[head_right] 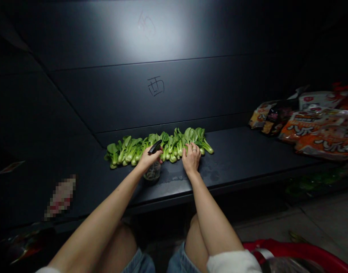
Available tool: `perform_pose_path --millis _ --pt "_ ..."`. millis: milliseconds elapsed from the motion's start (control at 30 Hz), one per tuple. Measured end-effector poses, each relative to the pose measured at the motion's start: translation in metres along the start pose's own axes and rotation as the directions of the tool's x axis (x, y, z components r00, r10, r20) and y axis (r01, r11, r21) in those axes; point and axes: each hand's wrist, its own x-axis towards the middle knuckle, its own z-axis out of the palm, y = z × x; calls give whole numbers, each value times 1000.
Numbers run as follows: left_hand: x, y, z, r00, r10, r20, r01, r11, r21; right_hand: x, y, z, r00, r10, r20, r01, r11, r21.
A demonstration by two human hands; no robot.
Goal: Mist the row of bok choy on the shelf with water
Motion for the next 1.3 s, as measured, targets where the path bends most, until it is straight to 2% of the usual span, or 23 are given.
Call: perform_pose_path --millis 200,433,633,767,1100,1300 --pt "2 -4 1 998 5 56 -10 996 89 3 15 0 997 71 -41 -72 997 -34" --pt "1 -4 6 991 53 119 -66 992 105 3 13 2 995 91 -36 -93 994 -65" --pt "-1 -2 9 994 -3 107 -7 996 86 5 16 6 995 90 -33 -92 993 -77" --pt "-1 -1 10 995 3 99 -12 996 86 6 17 6 995 92 -31 -94 993 -74" --pt "0 17 16 995 4 101 -6 1000 11 4 12 7 995 104 5 -103 992 -73" --pt "-2 15 9 999 -29 45 32 998 -61 4 12 9 995 96 10 -95 993 -69"
